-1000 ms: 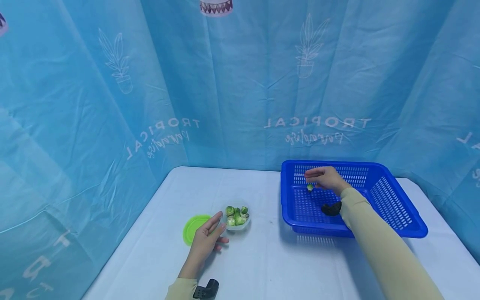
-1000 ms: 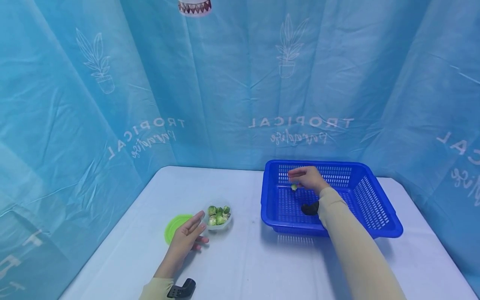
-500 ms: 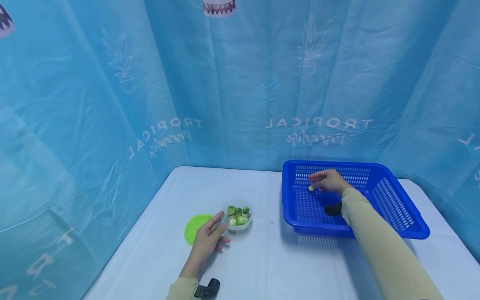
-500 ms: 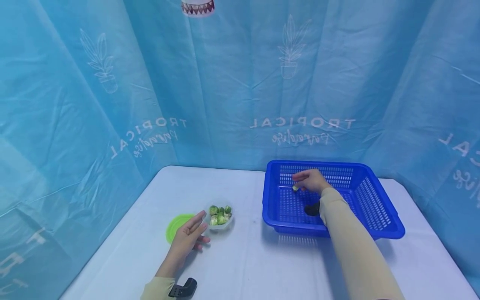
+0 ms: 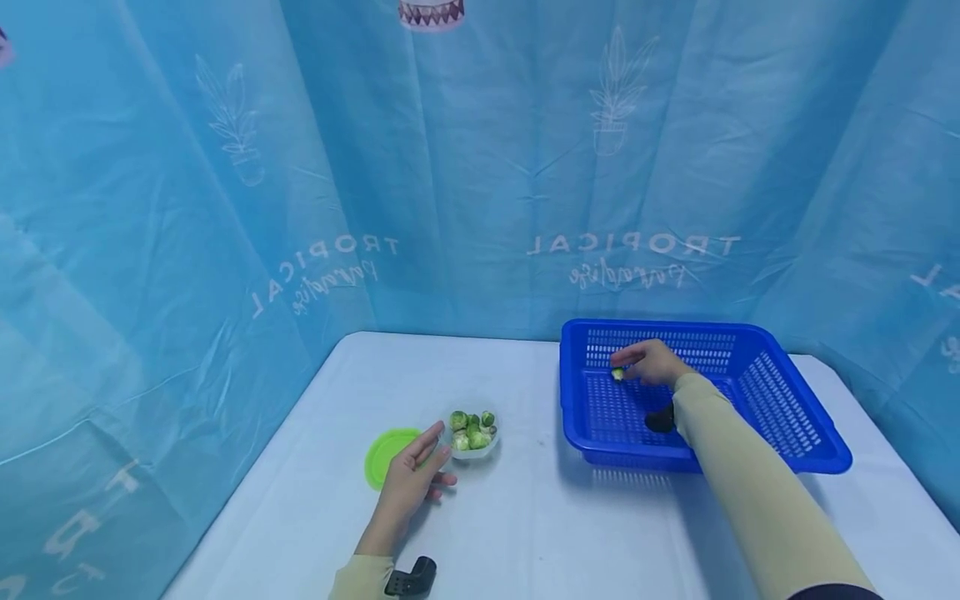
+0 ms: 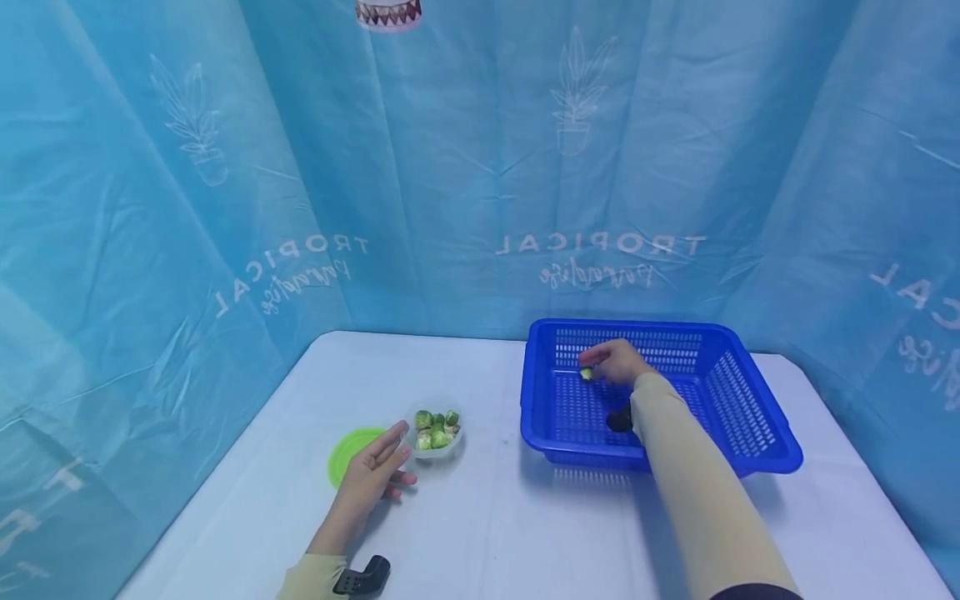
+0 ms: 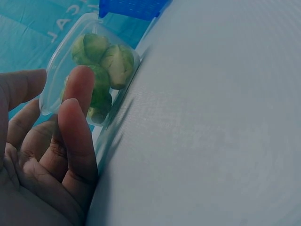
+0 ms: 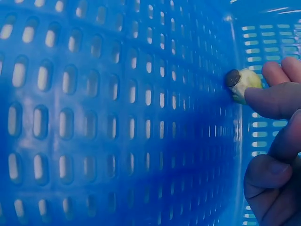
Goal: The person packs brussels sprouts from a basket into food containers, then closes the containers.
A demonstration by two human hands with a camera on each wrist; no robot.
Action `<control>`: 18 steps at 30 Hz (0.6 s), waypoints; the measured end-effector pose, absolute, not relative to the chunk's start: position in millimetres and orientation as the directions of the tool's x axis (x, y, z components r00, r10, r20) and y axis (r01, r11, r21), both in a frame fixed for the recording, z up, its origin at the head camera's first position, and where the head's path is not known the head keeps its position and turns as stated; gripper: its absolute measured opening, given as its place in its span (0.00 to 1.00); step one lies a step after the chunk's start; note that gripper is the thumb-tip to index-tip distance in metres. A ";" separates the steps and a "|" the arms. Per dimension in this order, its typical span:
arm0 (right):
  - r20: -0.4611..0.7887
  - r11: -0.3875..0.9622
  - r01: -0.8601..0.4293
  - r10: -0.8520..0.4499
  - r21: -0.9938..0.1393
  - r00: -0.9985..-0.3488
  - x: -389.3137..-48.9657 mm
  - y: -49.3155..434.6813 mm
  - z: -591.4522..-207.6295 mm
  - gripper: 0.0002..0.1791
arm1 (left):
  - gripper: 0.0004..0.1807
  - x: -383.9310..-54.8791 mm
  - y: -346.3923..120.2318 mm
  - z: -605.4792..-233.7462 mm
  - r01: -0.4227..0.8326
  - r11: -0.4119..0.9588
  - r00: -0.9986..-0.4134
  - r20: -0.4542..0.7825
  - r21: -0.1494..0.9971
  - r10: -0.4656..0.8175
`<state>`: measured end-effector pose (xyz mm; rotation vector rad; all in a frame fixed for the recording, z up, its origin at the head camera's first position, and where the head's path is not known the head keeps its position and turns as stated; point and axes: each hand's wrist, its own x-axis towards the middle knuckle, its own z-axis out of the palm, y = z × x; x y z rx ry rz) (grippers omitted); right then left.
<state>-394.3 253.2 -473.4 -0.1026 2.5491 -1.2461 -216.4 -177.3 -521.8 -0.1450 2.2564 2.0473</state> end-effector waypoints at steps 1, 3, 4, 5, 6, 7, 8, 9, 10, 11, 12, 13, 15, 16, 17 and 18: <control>-0.243 0.623 0.066 -0.204 -0.780 -0.948 -395.2 253.2 -474.3 0.23 | 0.30 -216.3 -177.7 -521.8 -0.128 0.101 -0.992 -0.128 0.987 -0.009; -0.255 0.620 0.079 -0.201 -0.780 -0.946 -397.1 253.7 -476.3 0.24 | 0.29 -216.3 -178.2 -521.0 -0.131 0.105 -0.991 -0.131 0.986 -0.013; -0.257 0.618 0.083 -0.197 -0.782 -0.946 -397.9 254.2 -477.3 0.24 | 0.30 -216.4 -178.4 -520.8 -0.132 0.106 -0.991 -0.131 0.986 -0.013; -0.255 0.619 0.080 -0.200 -0.781 -0.946 -398.7 255.0 -478.1 0.24 | 0.30 -216.6 -178.6 -520.7 -0.131 0.105 -0.991 -0.130 0.986 -0.011; -0.257 0.617 0.085 -0.195 -0.783 -0.947 -399.2 255.5 -478.6 0.24 | 0.31 -216.9 -178.7 -520.8 -0.126 0.105 -0.992 -0.126 0.986 -0.005; -0.255 0.618 0.086 -0.190 -0.781 -0.948 -399.6 256.1 -479.1 0.24 | 0.31 -217.0 -178.7 -520.8 -0.121 0.104 -0.993 -0.122 0.987 0.000; -0.255 0.617 0.091 -0.183 -0.782 -0.950 -399.8 256.4 -479.4 0.24 | 0.31 -217.2 -178.7 -520.7 -0.122 0.100 -0.992 -0.123 0.987 0.002; -0.252 0.617 0.089 -0.183 -0.782 -0.950 -399.9 256.8 -479.5 0.24 | 0.32 -217.2 -178.6 -520.5 -0.119 0.098 -0.993 -0.120 0.988 0.005; -0.252 0.612 0.093 -0.179 -0.785 -0.951 -400.0 256.8 -479.5 0.24 | 0.32 -217.2 -178.5 -520.6 -0.117 0.096 -0.993 -0.119 0.988 0.006; -0.251 0.610 0.096 -0.175 -0.787 -0.952 -399.9 256.6 -479.4 0.24 | 0.32 -217.0 -178.4 -520.6 -0.115 0.092 -0.993 -0.116 0.989 0.007; -0.251 0.607 0.099 -0.170 -0.789 -0.953 -399.7 256.0 -479.2 0.23 | 0.32 -216.7 -178.3 -520.5 -0.113 0.092 -0.993 -0.114 0.989 0.007; -0.250 0.605 0.099 -0.170 -0.790 -0.953 -399.6 255.4 -479.0 0.23 | 0.32 -216.4 -178.2 -520.5 -0.115 0.090 -0.993 -0.116 0.989 0.003; -0.247 0.603 0.097 -0.172 -0.792 -0.954 -399.4 254.2 -479.1 0.23 | 0.32 -215.3 -178.3 -519.8 -0.114 0.082 -0.993 -0.115 0.990 0.005; -0.248 0.603 0.098 -0.170 -0.791 -0.954 -399.3 253.6 -479.2 0.23 | 0.31 -214.1 -178.0 -517.1 -0.121 0.082 -0.993 -0.122 0.989 0.007; -0.250 0.604 0.101 -0.167 -0.790 -0.954 -399.2 253.3 -479.4 0.23 | 0.31 -212.5 -177.6 -513.7 -0.124 0.082 -0.992 -0.125 0.989 0.011; -0.250 0.605 0.103 -0.163 -0.790 -0.954 -399.7 253.2 -480.1 0.22 | 0.31 -212.5 -177.7 -513.9 -0.127 0.082 -0.992 -0.129 0.988 0.010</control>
